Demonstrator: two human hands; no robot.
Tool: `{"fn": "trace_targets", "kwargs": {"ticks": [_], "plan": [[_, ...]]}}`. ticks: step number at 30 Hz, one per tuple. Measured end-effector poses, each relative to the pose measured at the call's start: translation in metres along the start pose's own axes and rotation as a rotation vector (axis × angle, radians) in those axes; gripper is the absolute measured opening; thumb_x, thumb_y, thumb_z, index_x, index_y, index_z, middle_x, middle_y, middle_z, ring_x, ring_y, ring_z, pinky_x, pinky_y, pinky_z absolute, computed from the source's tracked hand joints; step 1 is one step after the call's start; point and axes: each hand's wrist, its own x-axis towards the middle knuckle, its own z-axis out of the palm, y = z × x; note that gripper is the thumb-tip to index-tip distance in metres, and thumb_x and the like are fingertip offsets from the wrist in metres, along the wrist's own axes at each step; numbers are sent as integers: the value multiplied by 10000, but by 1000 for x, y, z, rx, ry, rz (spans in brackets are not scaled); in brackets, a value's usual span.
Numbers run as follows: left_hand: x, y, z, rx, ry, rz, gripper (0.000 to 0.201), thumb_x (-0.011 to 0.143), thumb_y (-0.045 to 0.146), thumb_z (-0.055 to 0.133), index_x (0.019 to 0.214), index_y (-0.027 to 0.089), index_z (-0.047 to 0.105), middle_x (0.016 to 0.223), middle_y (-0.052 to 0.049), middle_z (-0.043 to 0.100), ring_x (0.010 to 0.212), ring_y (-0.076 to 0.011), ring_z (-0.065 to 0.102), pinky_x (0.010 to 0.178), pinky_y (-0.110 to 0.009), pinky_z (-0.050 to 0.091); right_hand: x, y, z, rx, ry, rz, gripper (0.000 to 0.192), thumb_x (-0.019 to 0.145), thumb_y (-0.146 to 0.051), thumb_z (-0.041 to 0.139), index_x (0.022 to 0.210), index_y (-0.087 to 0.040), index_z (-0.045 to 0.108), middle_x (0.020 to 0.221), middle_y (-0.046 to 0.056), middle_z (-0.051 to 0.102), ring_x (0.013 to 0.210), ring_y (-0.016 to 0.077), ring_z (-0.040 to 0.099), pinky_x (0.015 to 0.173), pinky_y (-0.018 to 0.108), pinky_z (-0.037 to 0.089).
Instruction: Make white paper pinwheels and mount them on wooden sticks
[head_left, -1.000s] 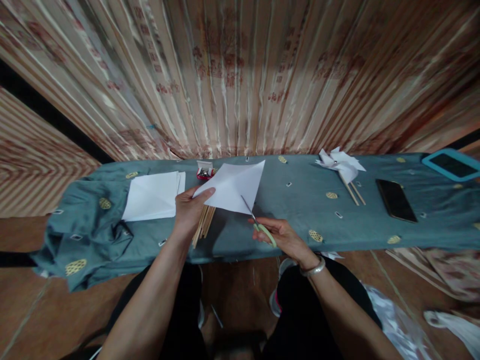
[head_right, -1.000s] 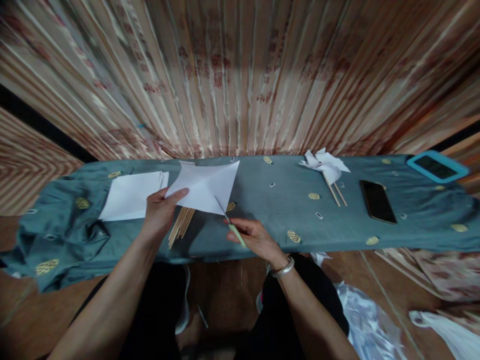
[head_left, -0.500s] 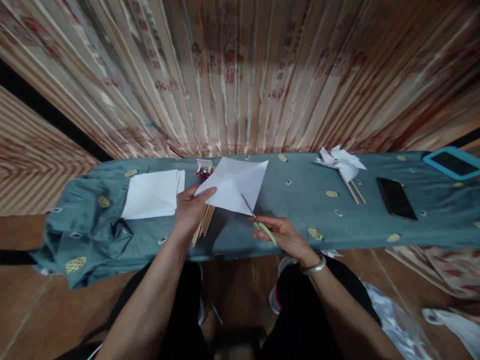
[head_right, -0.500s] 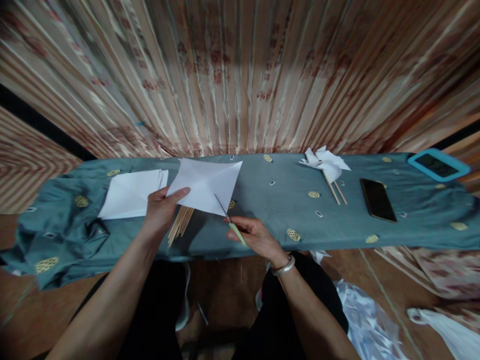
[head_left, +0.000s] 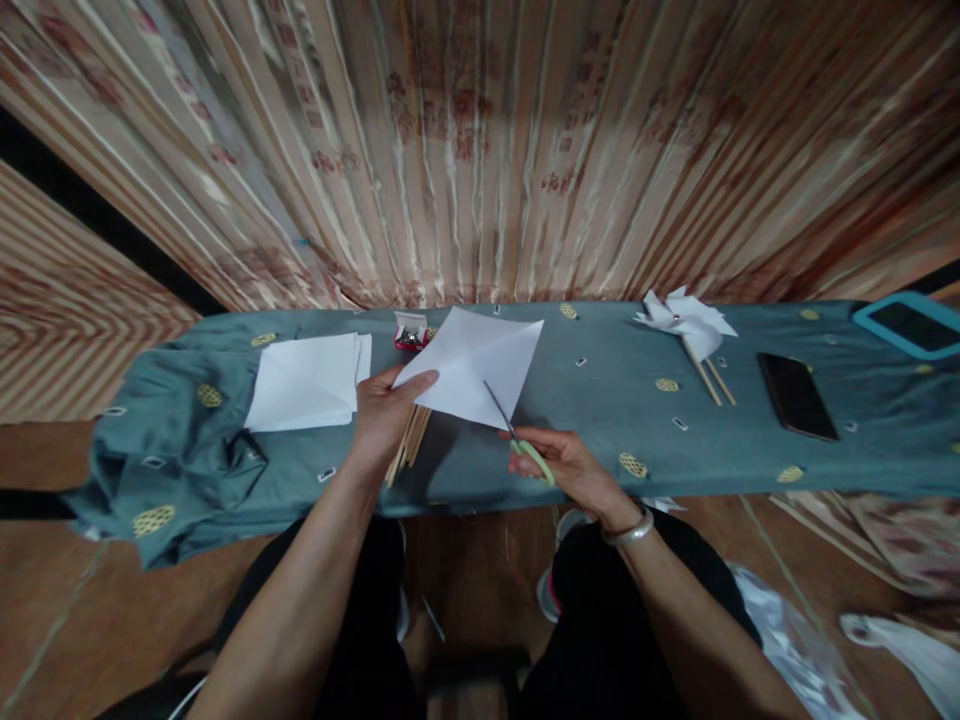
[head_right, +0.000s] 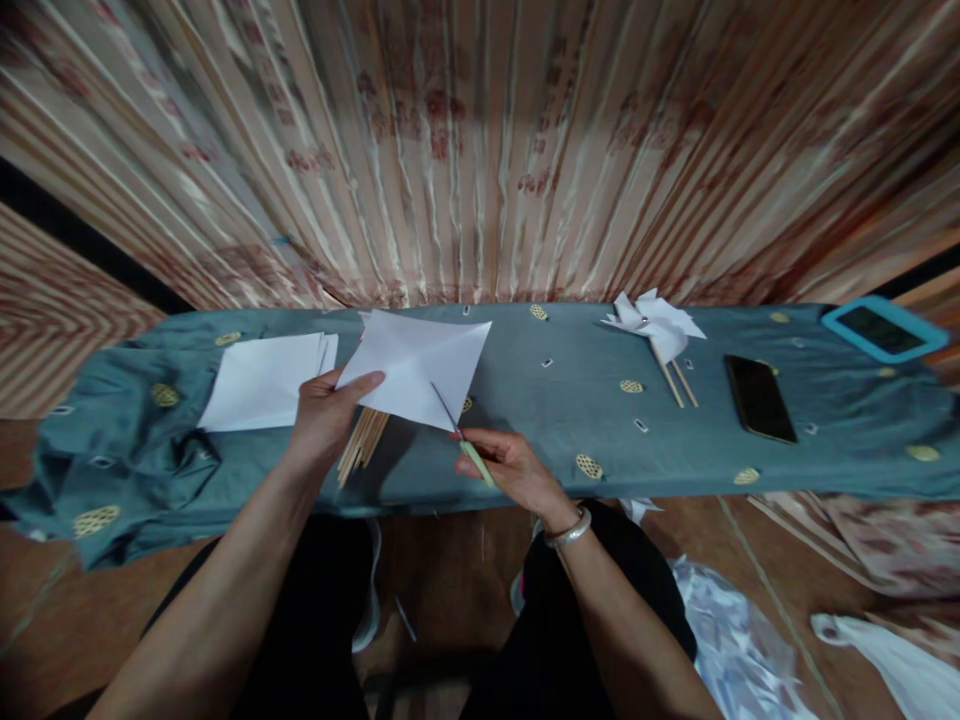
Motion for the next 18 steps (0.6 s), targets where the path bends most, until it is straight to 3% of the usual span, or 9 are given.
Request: {"fn": "trace_targets", "kwargs": {"ticks": [12, 18], "plan": [[0, -2, -1, -24, -15, -12, 304, 501, 288, 894, 751, 158, 779, 696, -5, 736, 585, -124, 621, 587, -246, 493, 2, -1, 2, 27, 12, 29, 537, 603, -456, 874, 1029, -168, 722, 730, -11, 669, 645, 85, 572, 623, 235, 501], [-5, 1, 3, 0, -11, -52, 332, 494, 303, 891, 769, 152, 783, 724, -27, 749, 603, -157, 647, 612, -289, 526, 2, 4, 1, 36, 42, 15, 522, 593, -439, 882, 1011, -179, 709, 768, -6, 684, 662, 93, 582, 597, 230, 474]]}}
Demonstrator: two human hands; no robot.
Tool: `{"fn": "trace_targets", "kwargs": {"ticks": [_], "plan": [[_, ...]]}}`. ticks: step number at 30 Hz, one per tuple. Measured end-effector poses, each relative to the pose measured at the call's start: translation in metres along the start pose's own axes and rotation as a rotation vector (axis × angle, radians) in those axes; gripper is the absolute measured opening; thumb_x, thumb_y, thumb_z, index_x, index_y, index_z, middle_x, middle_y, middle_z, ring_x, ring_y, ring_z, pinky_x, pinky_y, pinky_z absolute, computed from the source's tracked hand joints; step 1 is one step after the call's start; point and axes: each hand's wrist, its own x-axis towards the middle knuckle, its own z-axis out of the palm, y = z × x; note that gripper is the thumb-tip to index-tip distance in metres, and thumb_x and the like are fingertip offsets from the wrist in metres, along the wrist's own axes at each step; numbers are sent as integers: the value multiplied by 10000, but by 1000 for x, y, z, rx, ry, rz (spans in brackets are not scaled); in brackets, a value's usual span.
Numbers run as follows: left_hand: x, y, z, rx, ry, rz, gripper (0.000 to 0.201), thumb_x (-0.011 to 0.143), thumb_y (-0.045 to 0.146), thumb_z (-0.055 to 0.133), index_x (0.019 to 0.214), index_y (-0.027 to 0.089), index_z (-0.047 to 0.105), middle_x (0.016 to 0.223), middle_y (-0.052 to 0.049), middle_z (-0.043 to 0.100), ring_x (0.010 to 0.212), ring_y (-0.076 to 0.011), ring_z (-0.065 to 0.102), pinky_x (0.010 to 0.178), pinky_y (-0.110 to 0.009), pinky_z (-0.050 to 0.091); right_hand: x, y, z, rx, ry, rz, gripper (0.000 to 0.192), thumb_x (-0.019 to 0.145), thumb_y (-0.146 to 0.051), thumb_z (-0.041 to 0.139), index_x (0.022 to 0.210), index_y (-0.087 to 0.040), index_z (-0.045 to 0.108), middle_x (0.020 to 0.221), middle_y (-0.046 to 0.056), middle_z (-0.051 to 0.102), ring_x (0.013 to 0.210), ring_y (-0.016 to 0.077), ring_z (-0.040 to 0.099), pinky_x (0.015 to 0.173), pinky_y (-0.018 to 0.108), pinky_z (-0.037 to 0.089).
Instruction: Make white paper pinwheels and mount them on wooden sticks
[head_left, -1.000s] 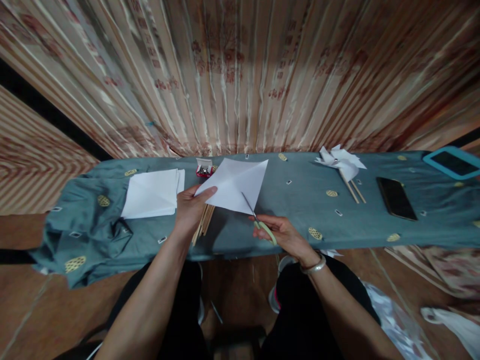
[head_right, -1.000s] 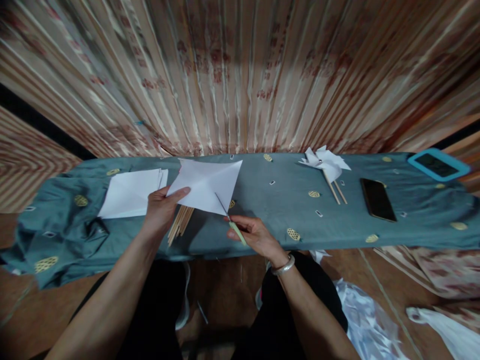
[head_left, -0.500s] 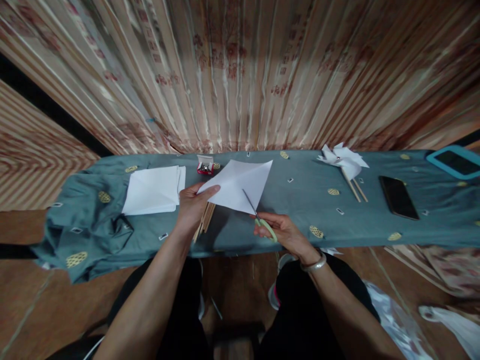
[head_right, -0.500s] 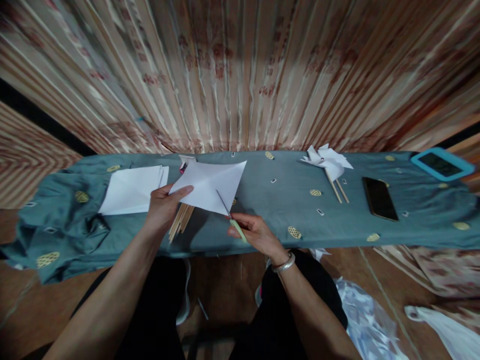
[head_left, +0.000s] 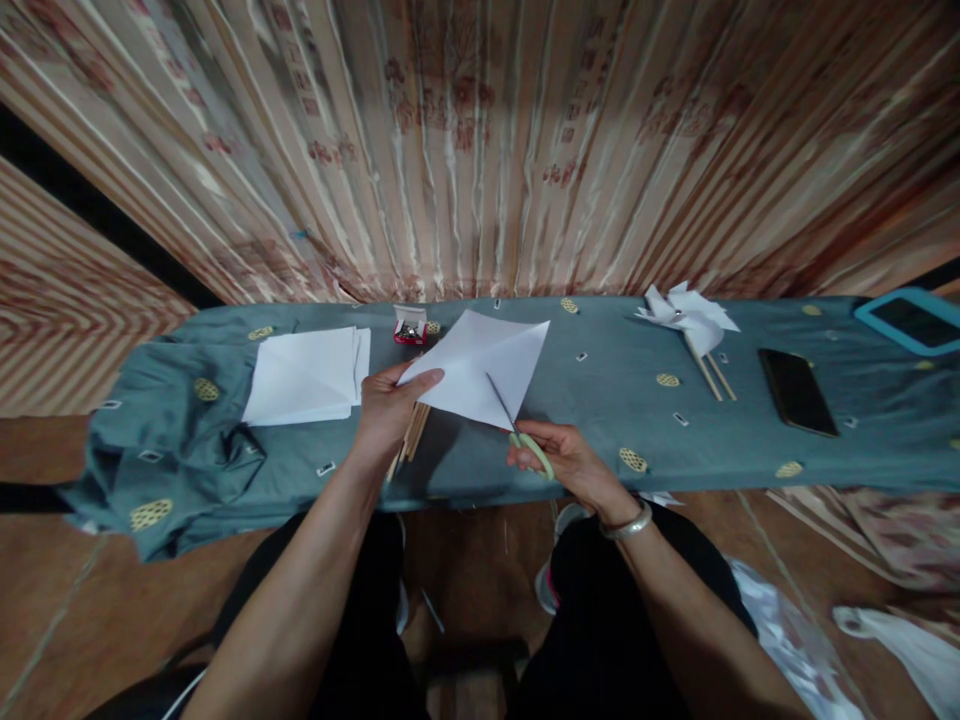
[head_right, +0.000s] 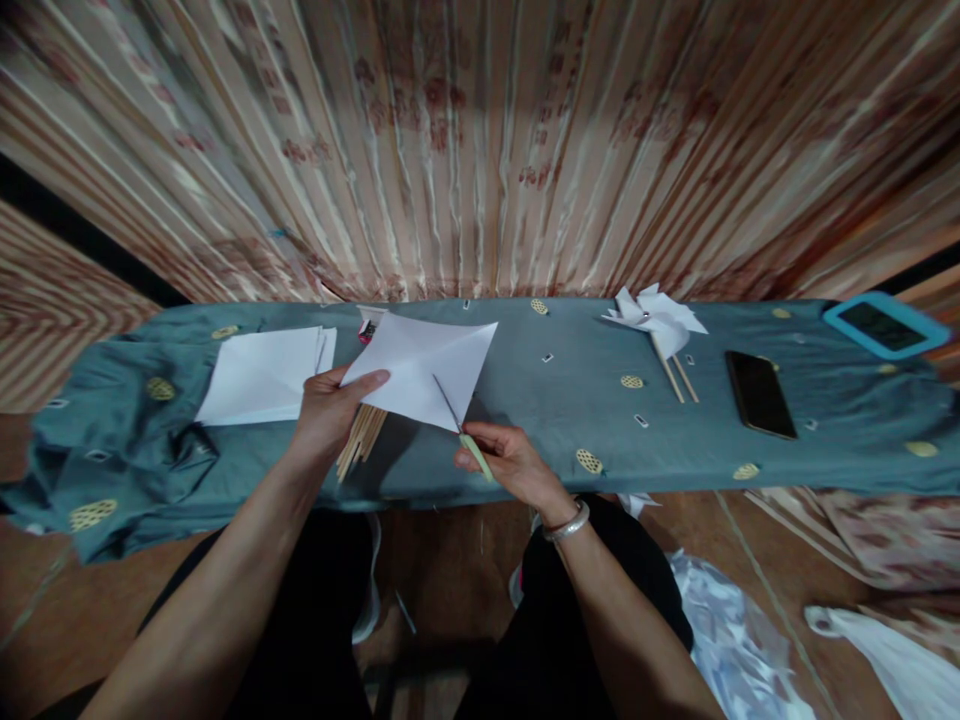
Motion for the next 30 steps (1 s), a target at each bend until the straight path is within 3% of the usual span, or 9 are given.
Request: {"fn": "trace_targets", "kwargs": {"ticks": [7, 24, 30], "plan": [[-2, 1, 1, 6, -6, 10, 347, 504, 311, 884, 798, 154, 788, 746, -32, 758, 633, -166, 665, 668, -309, 547, 0, 2, 0, -20, 10, 5, 515, 613, -433, 872, 1019, -159, 713, 741, -1, 672, 657, 103, 582, 609, 251, 468], [-1, -6, 0, -7, -36, -38, 340, 500, 301, 893, 781, 147, 780, 692, -22, 737, 567, -146, 636, 599, -280, 510, 1, -1, 1, -48, -2, -30, 497, 610, -516, 852, 920, -155, 707, 718, 10, 672, 611, 93, 551, 558, 238, 436], [-3, -4, 2, -1, -61, -51, 354, 493, 307, 895, 787, 145, 782, 709, -34, 745, 590, -169, 656, 625, -306, 531, 1, -4, 1, -110, -35, -36, 471, 636, -569, 818, 812, -151, 690, 701, 6, 641, 611, 87, 519, 519, 220, 396]]}}
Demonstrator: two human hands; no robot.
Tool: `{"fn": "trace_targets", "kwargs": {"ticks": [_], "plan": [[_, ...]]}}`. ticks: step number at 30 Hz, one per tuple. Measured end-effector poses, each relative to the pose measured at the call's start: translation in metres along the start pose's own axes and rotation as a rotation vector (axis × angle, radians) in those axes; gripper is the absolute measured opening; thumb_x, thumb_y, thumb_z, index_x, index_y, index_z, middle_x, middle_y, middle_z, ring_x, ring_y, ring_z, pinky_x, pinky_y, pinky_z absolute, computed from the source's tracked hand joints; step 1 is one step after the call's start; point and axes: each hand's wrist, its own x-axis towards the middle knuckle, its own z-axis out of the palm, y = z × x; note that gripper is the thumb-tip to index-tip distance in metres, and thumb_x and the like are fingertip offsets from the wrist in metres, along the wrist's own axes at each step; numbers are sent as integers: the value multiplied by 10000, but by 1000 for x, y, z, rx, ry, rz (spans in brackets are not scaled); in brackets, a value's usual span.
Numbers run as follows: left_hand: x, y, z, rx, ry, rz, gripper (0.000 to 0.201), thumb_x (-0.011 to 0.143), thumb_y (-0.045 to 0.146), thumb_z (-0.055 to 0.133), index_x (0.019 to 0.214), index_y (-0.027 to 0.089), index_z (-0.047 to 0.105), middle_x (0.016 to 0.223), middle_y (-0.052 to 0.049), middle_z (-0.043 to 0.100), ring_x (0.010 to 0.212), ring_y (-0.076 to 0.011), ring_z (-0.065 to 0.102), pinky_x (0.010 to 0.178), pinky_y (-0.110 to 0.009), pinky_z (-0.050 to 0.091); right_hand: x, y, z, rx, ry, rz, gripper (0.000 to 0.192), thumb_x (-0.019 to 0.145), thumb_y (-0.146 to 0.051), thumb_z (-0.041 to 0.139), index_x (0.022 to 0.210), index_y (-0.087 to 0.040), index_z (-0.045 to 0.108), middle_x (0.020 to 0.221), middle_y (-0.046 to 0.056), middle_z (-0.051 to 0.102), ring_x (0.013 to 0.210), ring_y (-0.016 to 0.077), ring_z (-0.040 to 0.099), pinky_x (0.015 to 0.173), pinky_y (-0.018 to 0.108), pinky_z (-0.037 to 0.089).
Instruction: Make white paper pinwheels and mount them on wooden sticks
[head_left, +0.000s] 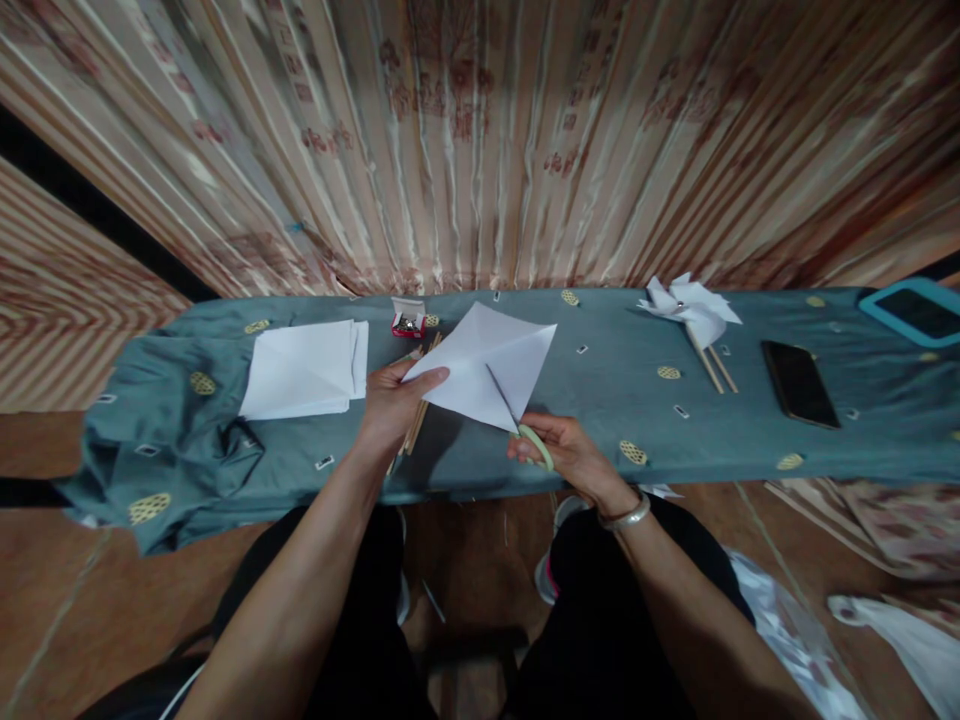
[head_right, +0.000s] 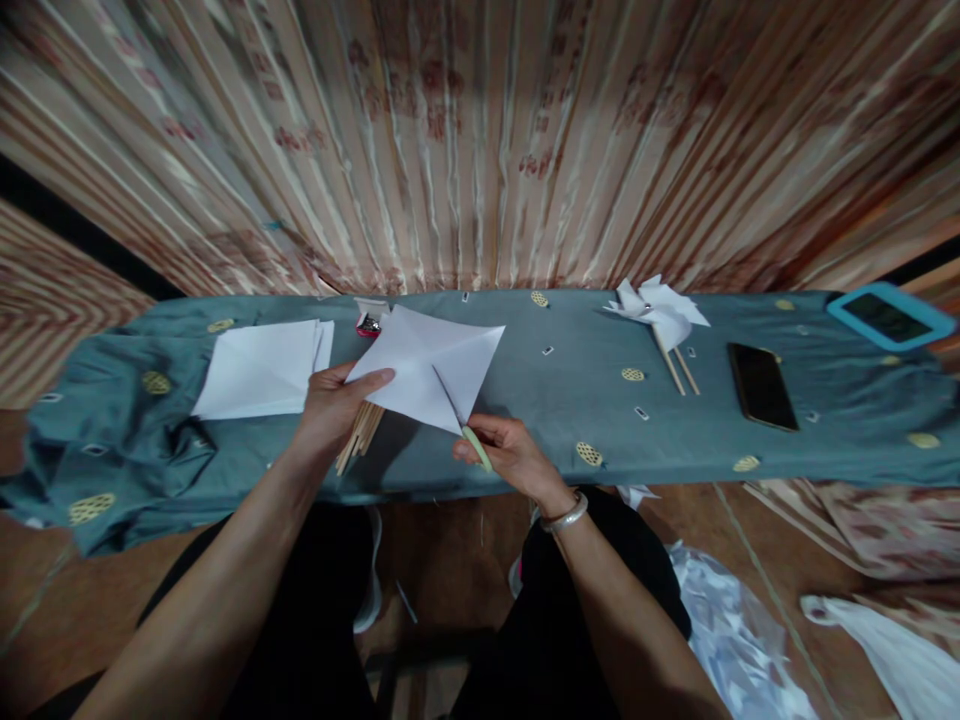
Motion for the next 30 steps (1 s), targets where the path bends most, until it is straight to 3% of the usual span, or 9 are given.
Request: {"fn": "trace_targets", "kwargs": {"ticks": [30], "plan": [[-1, -4, 3, -5, -15, -21, 357, 507, 309, 886, 818, 165, 787, 750, -33, 754, 618, -171, 666, 666, -312, 537, -2, -7, 2, 44, 15, 2, 433, 635, -539, 835, 737, -153, 669, 647, 2, 632, 559, 78, 515, 531, 244, 413]]}}
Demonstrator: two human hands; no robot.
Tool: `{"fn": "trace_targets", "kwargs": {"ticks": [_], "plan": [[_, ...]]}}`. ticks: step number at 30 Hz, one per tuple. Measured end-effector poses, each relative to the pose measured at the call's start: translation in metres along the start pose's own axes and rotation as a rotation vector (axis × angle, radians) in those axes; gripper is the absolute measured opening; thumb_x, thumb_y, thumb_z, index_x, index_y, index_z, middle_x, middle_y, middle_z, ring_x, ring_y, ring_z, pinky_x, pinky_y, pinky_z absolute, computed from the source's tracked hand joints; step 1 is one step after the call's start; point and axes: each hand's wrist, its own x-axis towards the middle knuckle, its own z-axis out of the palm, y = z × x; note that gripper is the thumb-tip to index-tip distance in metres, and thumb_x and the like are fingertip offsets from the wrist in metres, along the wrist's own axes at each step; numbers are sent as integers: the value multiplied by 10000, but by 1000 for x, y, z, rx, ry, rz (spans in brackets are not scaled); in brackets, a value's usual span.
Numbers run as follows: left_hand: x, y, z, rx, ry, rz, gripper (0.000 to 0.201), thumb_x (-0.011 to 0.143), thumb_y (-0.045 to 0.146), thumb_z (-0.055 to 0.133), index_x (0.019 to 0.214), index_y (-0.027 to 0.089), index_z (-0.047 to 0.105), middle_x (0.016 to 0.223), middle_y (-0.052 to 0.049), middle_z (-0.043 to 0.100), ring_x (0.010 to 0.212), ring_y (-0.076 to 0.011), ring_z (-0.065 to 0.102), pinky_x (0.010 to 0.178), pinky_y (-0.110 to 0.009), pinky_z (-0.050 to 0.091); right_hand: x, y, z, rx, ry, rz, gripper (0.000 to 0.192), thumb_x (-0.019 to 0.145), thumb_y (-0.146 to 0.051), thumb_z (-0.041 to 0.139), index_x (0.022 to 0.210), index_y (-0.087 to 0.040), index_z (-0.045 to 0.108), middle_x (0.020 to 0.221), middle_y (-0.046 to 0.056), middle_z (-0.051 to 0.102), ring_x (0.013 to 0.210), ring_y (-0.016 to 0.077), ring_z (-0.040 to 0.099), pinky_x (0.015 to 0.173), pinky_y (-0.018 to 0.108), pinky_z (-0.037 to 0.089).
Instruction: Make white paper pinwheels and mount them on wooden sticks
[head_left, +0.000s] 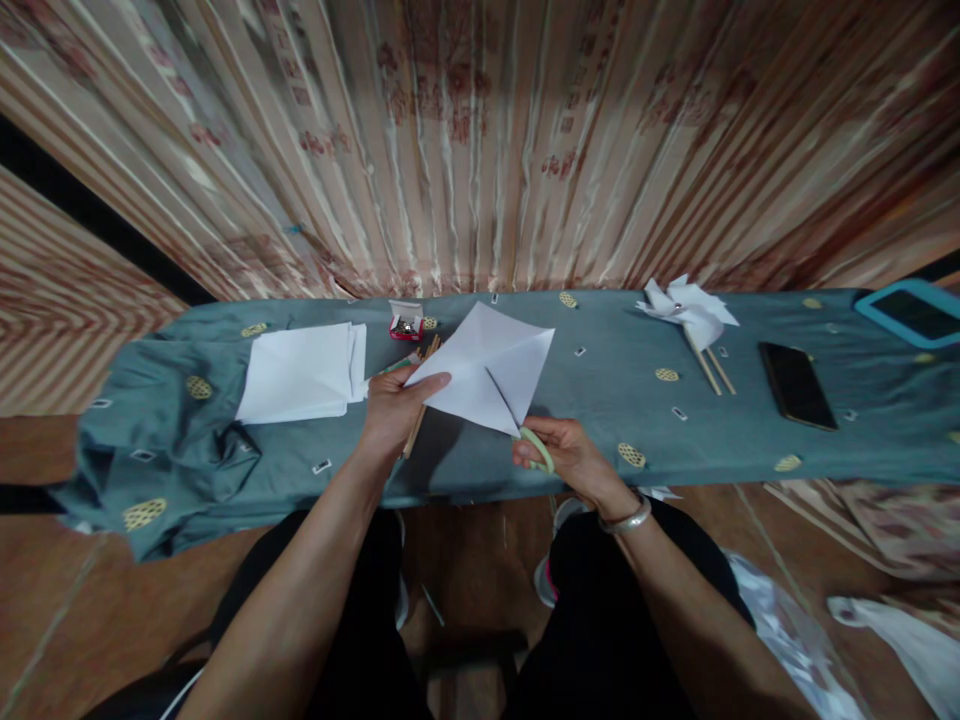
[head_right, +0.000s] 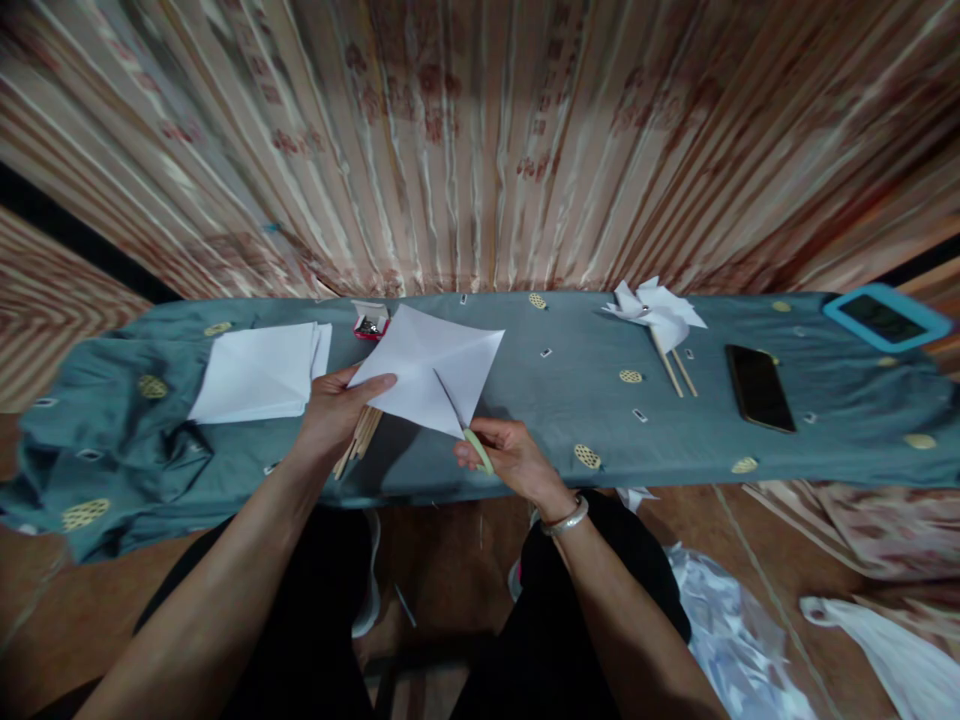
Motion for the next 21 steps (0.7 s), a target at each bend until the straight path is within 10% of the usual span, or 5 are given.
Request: {"fn": "trace_targets", "kwargs": {"ticks": [13, 21], "plan": [[7, 6, -6, -22, 88, 61, 357, 459, 302, 900, 751, 140, 772, 696, -21, 734, 582, -151, 635, 612, -283, 512, -5, -1, -3, -33, -143, 91, 521, 680, -477, 824, 1062, -158, 667, 837, 32, 697, 684, 105, 593, 615, 243, 476], [16, 13, -23, -73, 137, 175, 315, 454, 289, 898, 696, 141, 762, 709, -28, 734, 663, -169, 655, 636, -272, 519, -20, -3, -41, -86, -186, 182, 430, 673, -429, 839, 971, -152, 701, 737, 18, 697, 625, 102, 599, 578, 233, 477]]}}
